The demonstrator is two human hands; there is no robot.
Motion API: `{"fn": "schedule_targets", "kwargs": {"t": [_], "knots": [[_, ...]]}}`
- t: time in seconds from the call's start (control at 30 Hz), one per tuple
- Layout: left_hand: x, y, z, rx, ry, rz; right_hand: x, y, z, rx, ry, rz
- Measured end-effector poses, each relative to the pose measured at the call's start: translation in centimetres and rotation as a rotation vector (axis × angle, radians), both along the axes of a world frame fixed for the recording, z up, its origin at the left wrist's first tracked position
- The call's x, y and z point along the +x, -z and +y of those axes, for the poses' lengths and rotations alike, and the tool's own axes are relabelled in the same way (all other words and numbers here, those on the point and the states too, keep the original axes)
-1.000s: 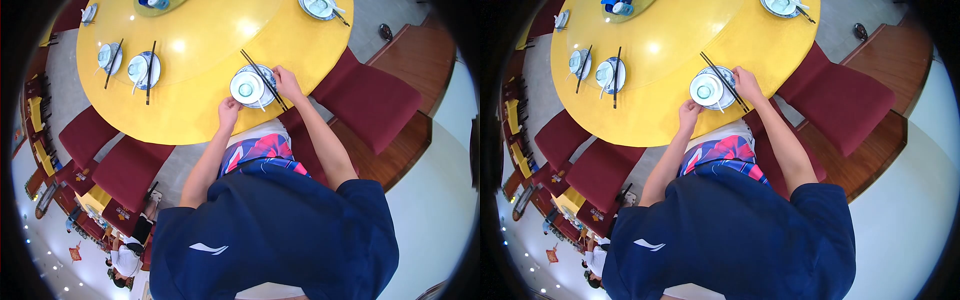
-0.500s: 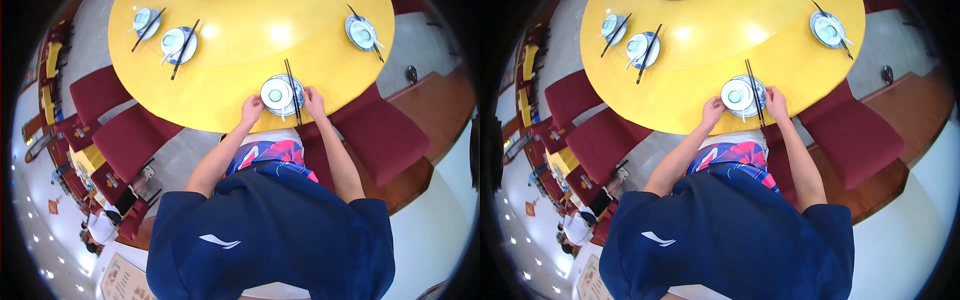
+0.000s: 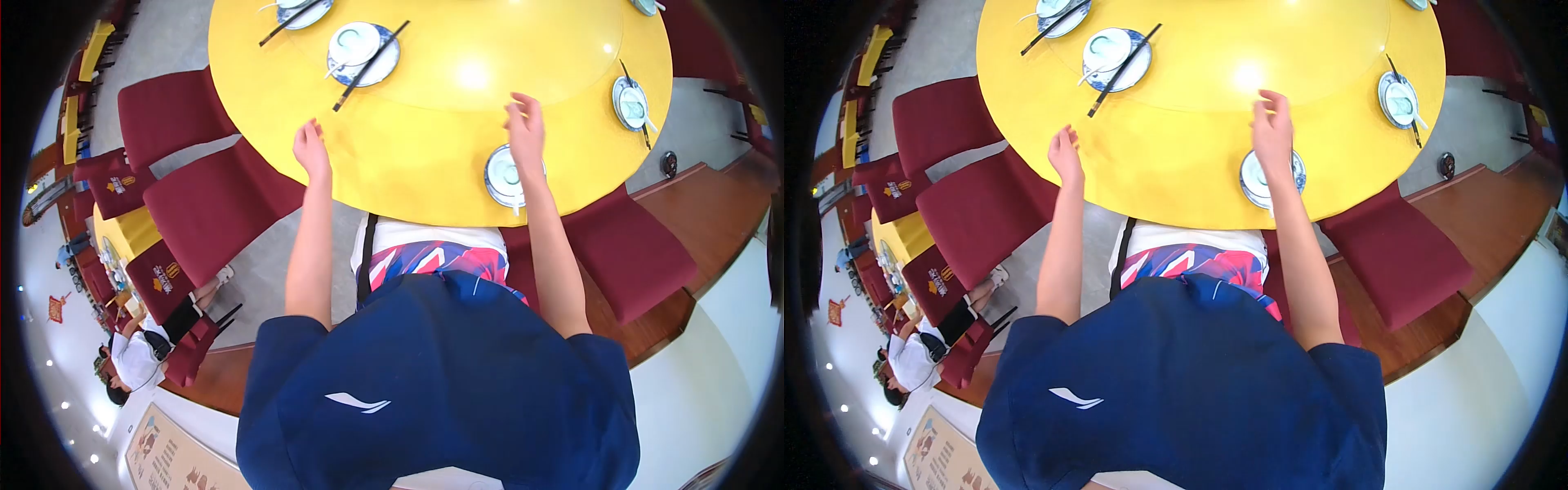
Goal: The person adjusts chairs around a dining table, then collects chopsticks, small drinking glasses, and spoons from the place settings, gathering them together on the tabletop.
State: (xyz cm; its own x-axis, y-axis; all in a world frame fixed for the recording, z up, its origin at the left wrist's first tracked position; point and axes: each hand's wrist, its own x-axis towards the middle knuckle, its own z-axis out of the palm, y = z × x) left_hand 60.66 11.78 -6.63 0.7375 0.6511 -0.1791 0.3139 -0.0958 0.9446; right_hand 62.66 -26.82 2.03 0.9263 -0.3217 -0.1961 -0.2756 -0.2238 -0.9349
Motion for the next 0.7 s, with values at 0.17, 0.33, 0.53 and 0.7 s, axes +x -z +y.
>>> {"fn": "schedule_targets", "kwargs": {"t": [0.17, 0.33, 0.53, 0.7], "knots": [[9.8, 2.5, 5.2, -0.149, 0.271, 0.107, 6.9, 3.6, 11.6, 0.008, -0.164, 0.135], [14.9, 5.6, 4.7, -0.055, 0.596, 0.037, 12.3, 8.1, 16.5, 0.067, -0.223, 0.366], [16.4, 3.2, 4.5, 0.033, 0.669, 0.084, 17.3, 10.1, 17.4, -0.302, -0.325, 0.318], [15.6, 4.4, 3.5, 0.06, 0.566, -0.02, 17.2, 12.1, 16.2, -0.223, -0.446, 0.293]]}}
